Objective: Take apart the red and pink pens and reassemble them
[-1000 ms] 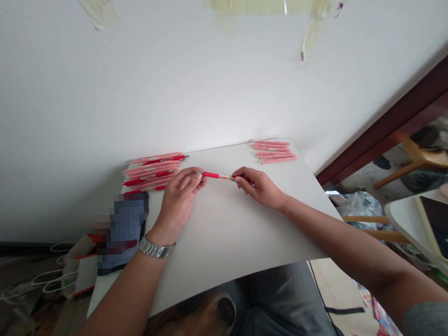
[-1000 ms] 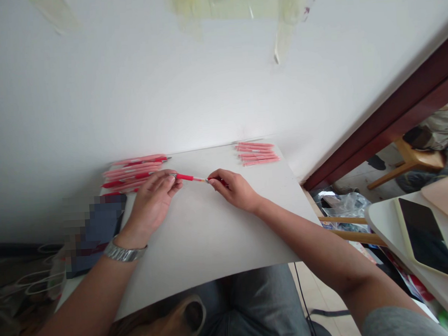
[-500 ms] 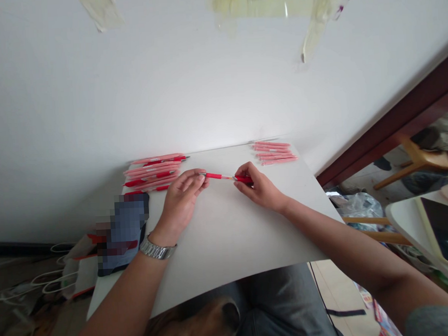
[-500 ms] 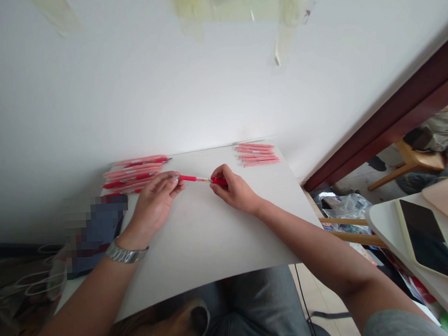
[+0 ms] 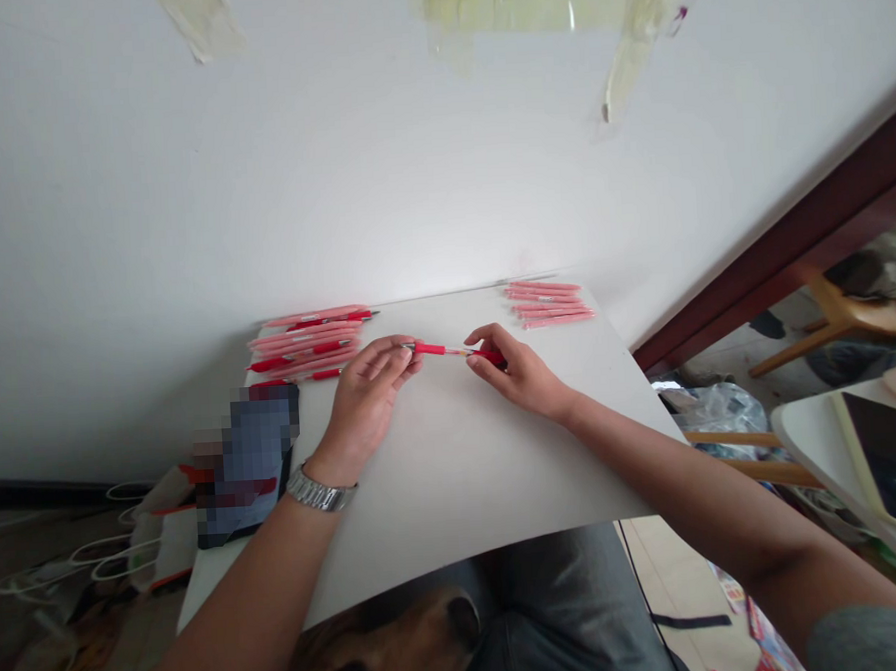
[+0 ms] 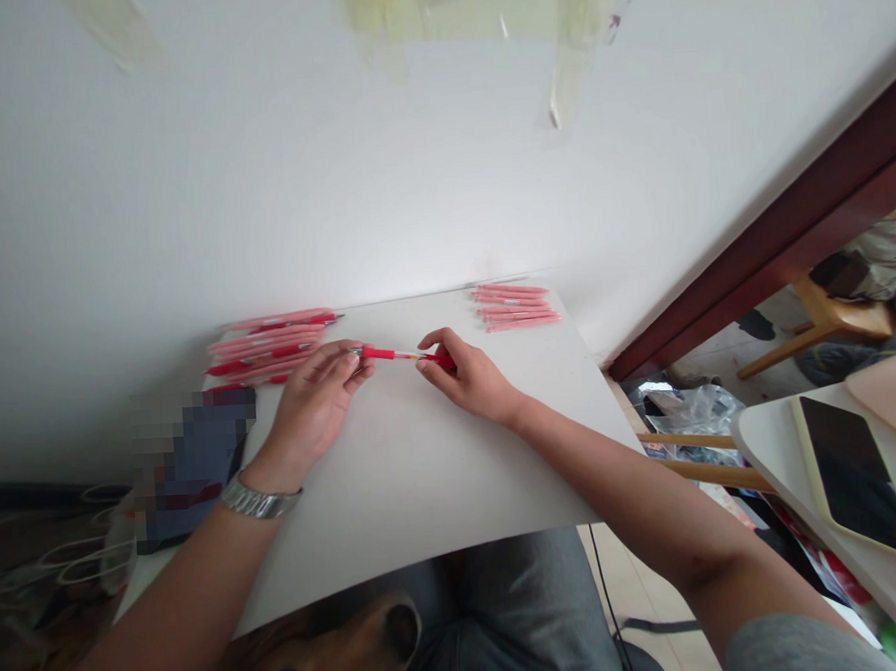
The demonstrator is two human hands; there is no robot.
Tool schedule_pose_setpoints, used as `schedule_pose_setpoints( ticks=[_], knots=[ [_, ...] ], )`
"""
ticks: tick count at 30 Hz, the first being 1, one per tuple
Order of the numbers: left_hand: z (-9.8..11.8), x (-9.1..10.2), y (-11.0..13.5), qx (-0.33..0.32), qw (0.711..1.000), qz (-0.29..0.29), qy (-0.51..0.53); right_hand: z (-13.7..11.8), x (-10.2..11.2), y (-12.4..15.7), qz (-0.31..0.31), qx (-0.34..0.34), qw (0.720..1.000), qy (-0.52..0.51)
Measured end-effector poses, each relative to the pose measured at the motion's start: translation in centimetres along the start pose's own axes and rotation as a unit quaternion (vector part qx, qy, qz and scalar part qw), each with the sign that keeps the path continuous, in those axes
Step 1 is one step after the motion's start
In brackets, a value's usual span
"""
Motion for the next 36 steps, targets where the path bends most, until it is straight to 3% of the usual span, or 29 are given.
schedule_pose_setpoints(
  ticks=[8,23,36],
  knots=[
    [-0.2,-0.8,-0.7,0.002,1.0,0.017,0.011,0.2,0.3,0.0,0.019,0.002,1.0,-0.015],
    [-1.1,-4.4,-2.7,0.022,0.997,0.032,0.064,1.6,0.5,-0.4,0.064,-0.032,0.997,-0.015],
    [-2.5,-3.7,-2.7,0.026,0.996,0.032,0.084,2.0,0.6,-0.7,0.059,-0.045,0.997,-0.017]
  ],
)
Point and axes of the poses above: each hand's wrist, its own y-axis away from the middle knuckle, its own x-axis out of the back of the hand, z = x × y, the point moved 4 cm from there along -y, towards the middle knuckle, and after that the axes turned 4 degrees about z, right-handed, at the moved point
